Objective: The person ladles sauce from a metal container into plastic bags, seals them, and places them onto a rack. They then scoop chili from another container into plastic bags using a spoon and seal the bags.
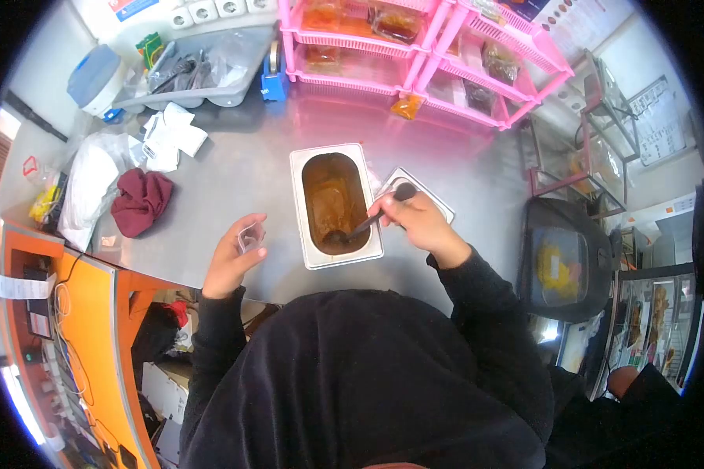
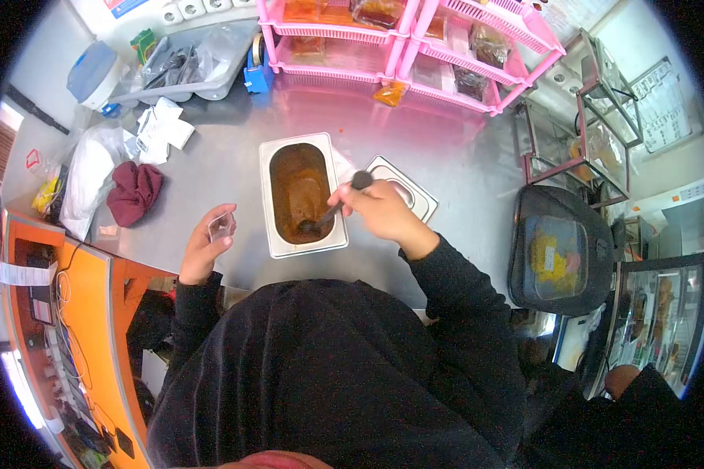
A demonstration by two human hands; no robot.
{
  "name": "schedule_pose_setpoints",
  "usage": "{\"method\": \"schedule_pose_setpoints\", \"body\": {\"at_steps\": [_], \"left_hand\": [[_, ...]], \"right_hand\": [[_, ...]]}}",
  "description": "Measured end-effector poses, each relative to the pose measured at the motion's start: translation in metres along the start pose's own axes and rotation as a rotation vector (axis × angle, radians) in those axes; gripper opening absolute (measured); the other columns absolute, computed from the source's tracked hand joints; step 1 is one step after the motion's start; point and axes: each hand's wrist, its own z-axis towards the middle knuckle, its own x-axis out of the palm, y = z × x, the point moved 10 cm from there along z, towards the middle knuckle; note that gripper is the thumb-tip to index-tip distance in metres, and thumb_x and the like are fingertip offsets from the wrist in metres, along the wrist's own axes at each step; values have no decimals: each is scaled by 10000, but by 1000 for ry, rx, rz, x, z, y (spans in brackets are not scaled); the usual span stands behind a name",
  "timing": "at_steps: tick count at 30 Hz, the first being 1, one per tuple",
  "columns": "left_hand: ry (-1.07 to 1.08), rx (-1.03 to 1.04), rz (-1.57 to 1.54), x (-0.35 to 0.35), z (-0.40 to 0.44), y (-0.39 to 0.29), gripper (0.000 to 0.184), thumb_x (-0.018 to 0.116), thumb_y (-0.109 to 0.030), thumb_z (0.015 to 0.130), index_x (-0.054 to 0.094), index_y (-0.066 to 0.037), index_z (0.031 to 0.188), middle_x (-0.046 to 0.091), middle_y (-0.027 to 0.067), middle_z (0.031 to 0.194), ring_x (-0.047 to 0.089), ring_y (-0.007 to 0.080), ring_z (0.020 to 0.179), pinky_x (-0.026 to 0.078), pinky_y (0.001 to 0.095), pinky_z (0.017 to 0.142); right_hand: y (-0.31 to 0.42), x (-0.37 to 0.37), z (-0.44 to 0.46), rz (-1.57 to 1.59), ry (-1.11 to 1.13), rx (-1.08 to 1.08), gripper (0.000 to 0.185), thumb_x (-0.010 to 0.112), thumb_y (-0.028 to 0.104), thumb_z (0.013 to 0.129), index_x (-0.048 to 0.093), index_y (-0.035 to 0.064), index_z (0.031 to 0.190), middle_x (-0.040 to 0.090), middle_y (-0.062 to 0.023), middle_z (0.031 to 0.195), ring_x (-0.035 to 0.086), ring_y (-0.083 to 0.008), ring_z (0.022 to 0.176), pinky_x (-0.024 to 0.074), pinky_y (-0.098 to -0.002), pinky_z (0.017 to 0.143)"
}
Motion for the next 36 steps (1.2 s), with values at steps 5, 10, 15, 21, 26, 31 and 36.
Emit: {"method": "schedule_pose_setpoints", "body": {"at_steps": [5, 10, 15, 21, 26, 31, 36], "left_hand": [[8, 133, 54, 18, 9, -27, 553, 648, -72, 673, 439, -21, 1183, 449, 31, 1033, 406, 137, 967, 312, 299, 898], [72, 253, 123, 36, 18, -52, 587, 654, -75, 684, 403, -27, 1212, 427, 48, 1080, 399, 148, 1004, 294, 315, 937], [67, 332, 182, 48, 28, -68, 601, 661, -90, 691, 379, -32, 1218, 422, 53, 1076, 392, 153, 1012, 296, 315, 937], [108, 406, 349, 69, 36, -82, 628, 701, -115, 664, 380, -37, 1198, 437, 54, 1021, 440, 166, 964, 343, 295, 886], [72, 416, 380, 72, 41, -88, 602, 728, -122, 631, 439, -38, 1153, 489, 53, 957, 491, 160, 906, 384, 285, 839], [17, 479, 366, 71, 43, -98, 569, 749, -142, 608, 491, -36, 1104, 530, 51, 903, 525, 162, 873, 408, 289, 814], [-19, 469, 328, 73, 45, -97, 554, 748, -143, 619, 497, -28, 1098, 551, 61, 944, 528, 168, 904, 408, 288, 826]], "right_hand": [[-26, -41, -16, 551, -373, 108, 348, 440, 298, 894, 572, -4, 781, 463, -23, 569, 402, -115, 525, 330, -248, 505], [-34, -57, -21, 910, -532, 86, 332, 446, 307, 892, 525, 22, 742, 398, -12, 534, 369, -125, 496, 324, -259, 491], [-19, -74, -20, 1016, -626, -4, 320, 483, 320, 873, 519, 37, 727, 387, -2, 532, 379, -120, 512, 321, -255, 497], [42, -91, -15, 1015, -621, -150, 299, 502, 330, 864, 524, 66, 726, 376, 14, 522, 369, -103, 504, 316, -248, 493], [73, -95, -16, 991, -640, -228, 299, 490, 334, 869, 520, 74, 727, 369, 19, 521, 359, -97, 499, 311, -248, 494], [84, -95, -13, 1011, -598, -291, 298, 469, 329, 880, 519, 75, 733, 366, 19, 522, 353, -100, 499, 310, -255, 494], [118, -92, -16, 928, -594, -367, 301, 457, 324, 887, 526, 68, 744, 365, 16, 523, 354, -105, 498, 307, -260, 492]]}}
